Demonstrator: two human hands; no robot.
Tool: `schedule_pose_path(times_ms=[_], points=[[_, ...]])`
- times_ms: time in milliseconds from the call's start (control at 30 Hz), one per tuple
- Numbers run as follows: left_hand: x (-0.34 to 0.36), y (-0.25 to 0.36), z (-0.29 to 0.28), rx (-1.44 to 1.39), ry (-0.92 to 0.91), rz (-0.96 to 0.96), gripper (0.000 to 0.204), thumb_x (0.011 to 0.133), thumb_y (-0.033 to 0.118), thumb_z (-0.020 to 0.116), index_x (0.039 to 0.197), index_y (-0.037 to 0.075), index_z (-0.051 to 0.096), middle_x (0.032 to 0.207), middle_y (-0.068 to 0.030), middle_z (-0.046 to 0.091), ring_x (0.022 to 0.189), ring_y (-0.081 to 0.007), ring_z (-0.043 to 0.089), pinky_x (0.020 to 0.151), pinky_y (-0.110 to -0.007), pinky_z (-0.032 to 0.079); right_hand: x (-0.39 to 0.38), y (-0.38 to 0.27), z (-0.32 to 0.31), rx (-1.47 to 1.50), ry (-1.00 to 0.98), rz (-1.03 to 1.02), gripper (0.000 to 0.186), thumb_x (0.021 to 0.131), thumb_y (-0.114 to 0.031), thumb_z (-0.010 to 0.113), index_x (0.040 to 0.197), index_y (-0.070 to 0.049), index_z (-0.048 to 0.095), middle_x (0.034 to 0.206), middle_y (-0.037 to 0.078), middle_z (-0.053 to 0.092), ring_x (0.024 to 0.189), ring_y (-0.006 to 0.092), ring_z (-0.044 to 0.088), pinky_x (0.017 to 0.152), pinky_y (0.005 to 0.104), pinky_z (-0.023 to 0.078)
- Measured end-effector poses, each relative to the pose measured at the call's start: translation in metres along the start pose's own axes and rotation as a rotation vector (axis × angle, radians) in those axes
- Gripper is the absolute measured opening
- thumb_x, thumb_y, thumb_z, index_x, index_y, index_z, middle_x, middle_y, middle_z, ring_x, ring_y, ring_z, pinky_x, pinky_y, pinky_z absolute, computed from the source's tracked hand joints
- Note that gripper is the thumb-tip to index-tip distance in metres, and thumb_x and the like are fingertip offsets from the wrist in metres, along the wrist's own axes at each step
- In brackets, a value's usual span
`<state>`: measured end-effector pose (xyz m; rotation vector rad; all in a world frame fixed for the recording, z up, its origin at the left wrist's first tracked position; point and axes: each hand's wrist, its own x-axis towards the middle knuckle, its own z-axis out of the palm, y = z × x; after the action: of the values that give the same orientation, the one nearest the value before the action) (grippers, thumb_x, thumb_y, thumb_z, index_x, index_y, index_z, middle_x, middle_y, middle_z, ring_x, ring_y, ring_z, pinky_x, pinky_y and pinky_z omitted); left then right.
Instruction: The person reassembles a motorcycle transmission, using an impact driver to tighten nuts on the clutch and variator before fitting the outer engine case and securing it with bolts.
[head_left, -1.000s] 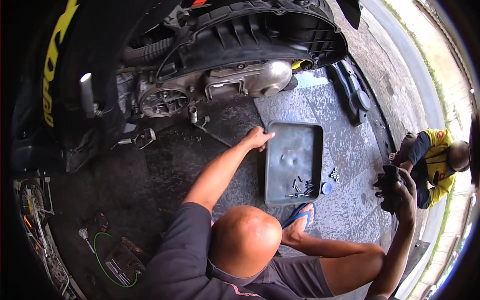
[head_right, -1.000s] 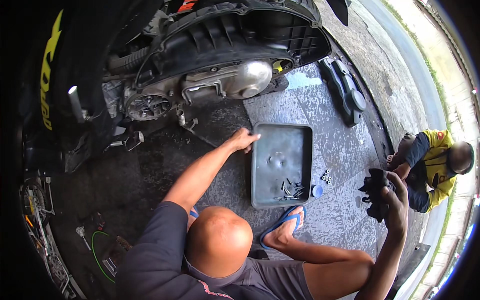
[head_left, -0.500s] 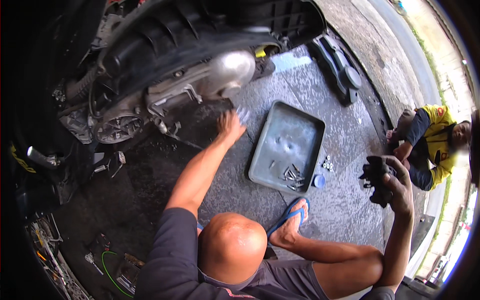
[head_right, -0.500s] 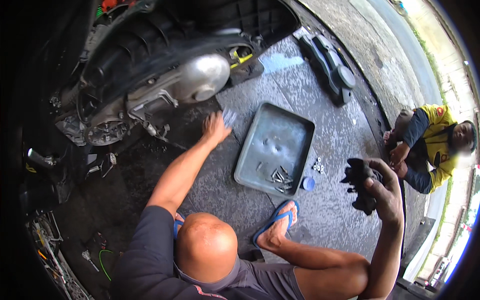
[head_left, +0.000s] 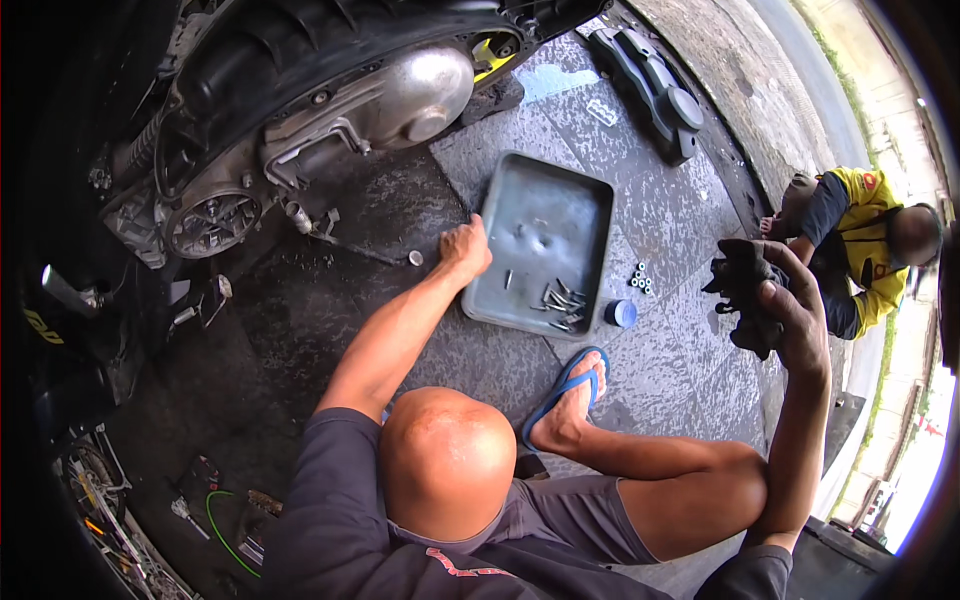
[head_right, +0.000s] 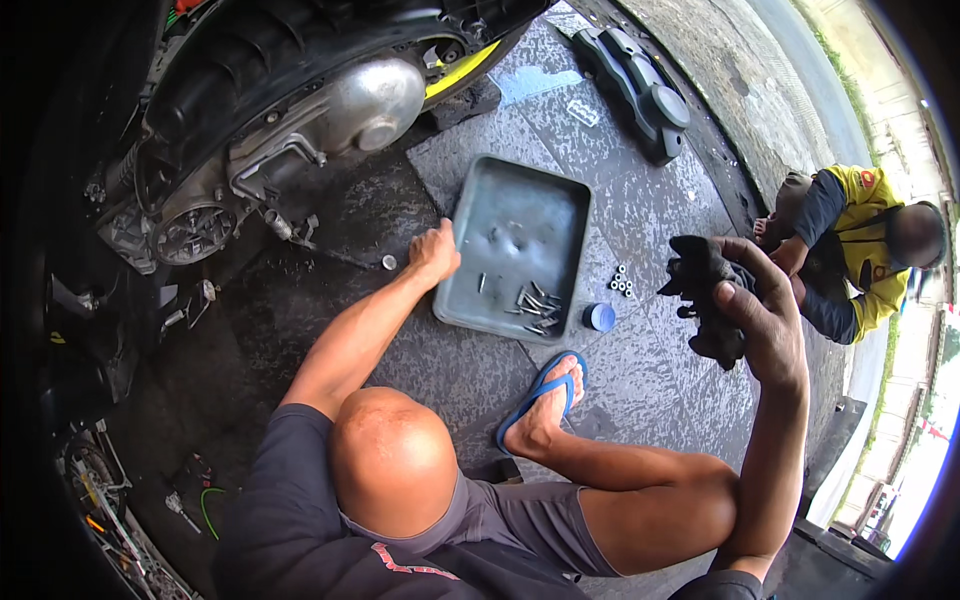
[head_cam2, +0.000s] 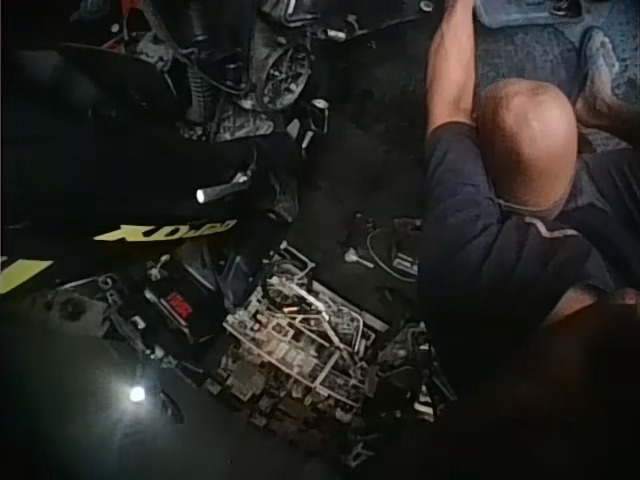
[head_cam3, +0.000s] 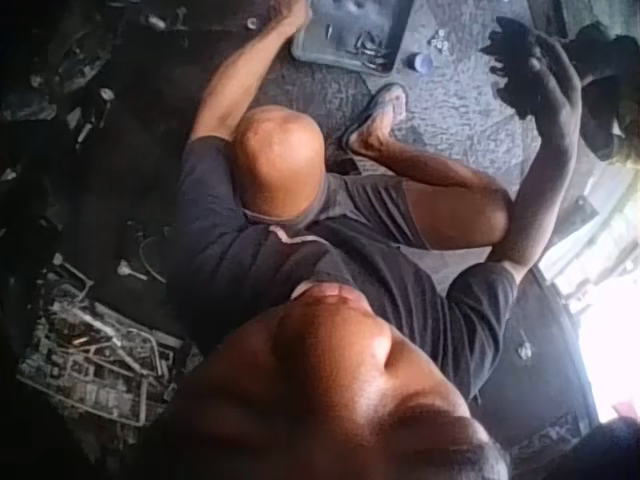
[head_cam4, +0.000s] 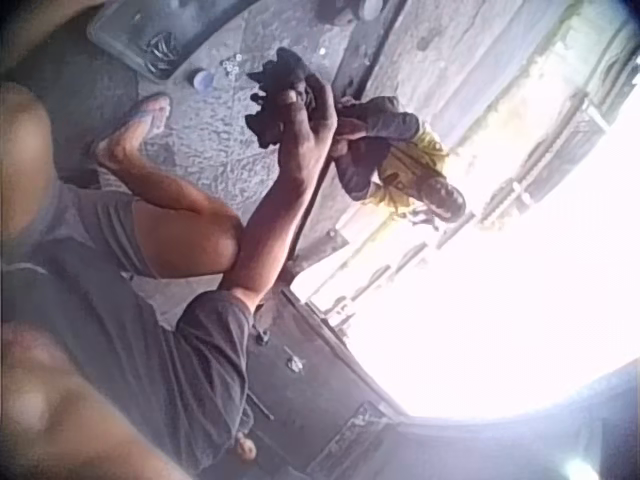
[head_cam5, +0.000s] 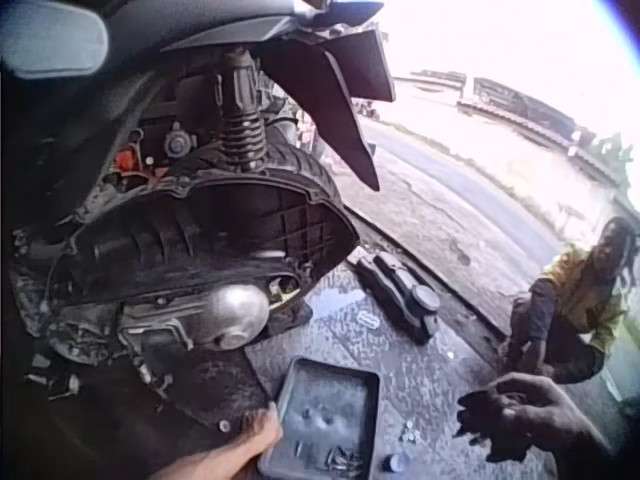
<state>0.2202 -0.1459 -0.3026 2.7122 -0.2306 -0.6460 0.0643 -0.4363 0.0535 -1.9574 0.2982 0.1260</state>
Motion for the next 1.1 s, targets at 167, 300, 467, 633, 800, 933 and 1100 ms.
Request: schedule_pose_path(times_ms=[167,300,467,633,800,933,1100], points=[[-0.013,-0.054,-0.030,0.030,0.505,0.127,0.030,0.083,0.011,0.058,0.111,0.003,0.053,0.101,-0.0206,0.065,0.099,-0.0387,0.061,0.084,-0.049,0.047,0.000,0.002,0.004,0.029,-0.049,0.008,0.056,0.081,-0.029,0.065,0.125,0.003,0.052,0.107,0.015,0.065,0.093,0.0207,0.064,0.083,0.0315,0.050],[-0.058,-0.083,-0.046,-0.328,0.630,0.000,0.032,0.088,0.030,0.058,0.073,0.003,0.067,0.077,-0.0211,0.066,0.080,-0.0410,0.064,0.084,-0.053,0.046,0.010,0.010,0.032,0.063,-0.168,0.035,0.056,0.084,-0.026,0.060,0.128,0.005,0.048,0.109,0.021,0.065,0.090,0.0260,0.067,0.078,0.0352,0.055],[-0.239,-0.143,-0.001,-0.351,1.031,-0.205,0.032,0.086,0.035,0.060,0.080,0.006,0.070,0.083,-0.0188,0.068,0.080,-0.0419,0.063,0.090,-0.051,0.043,0.034,0.023,0.107,-0.278,-0.609,-0.092,0.064,0.083,-0.051,0.065,0.118,0.003,0.057,0.088,0.005,0.063,0.075,0.0121,0.060,0.062,0.0250,0.049],[-0.464,-0.197,0.067,-0.306,0.783,-0.762,0.035,0.088,0.035,0.060,0.067,0.007,0.062,0.066,-0.0181,0.062,0.064,-0.0387,0.061,0.067,-0.050,0.045,0.061,0.044,0.183,-0.237,-0.810,-0.110,0.046,0.092,-0.040,0.055,0.120,-0.003,0.057,0.092,0.007,0.064,0.080,0.0151,0.061,0.070,0.0315,0.051],[-0.582,-0.166,0.116,-0.106,0.783,-1.131,0.047,0.074,0.024,0.075,0.113,0.005,0.056,0.112,-0.0172,0.053,0.108,-0.0366,0.051,0.087,-0.047,0.040,0.058,0.036,0.229,-0.309,-1.021,-0.070,0.054,0.086,-0.043,0.063,0.118,0.000,0.059,0.092,0.007,0.066,0.082,0.0138,0.062,0.074,0.0279,0.048],[-0.594,-0.167,0.128,-0.095,0.764,-1.233,0.079,0.070,0.027,0.079,0.135,0.004,0.041,0.129,-0.0211,0.043,0.122,-0.0399,0.041,0.100,-0.051,0.034,0.046,0.006,0.270,-0.390,-1.130,-0.153,0.059,0.086,-0.044,0.063,0.117,0.005,0.058,0.092,0.010,0.066,0.080,0.0175,0.064,0.071,0.0304,0.051],[-0.570,-0.220,0.103,-0.055,0.513,-1.184,0.113,0.063,0.042,0.085,0.148,0.003,0.022,0.141,-0.0227,0.036,0.136,-0.0422,0.028,0.112,-0.058,0.019,0.038,-0.031,0.304,-0.351,-1.091,-0.183,0.065,0.080,-0.045,0.065,0.120,0.005,0.055,0.095,0.012,0.065,0.085,0.0207,0.066,0.071,0.0322,0.053]])
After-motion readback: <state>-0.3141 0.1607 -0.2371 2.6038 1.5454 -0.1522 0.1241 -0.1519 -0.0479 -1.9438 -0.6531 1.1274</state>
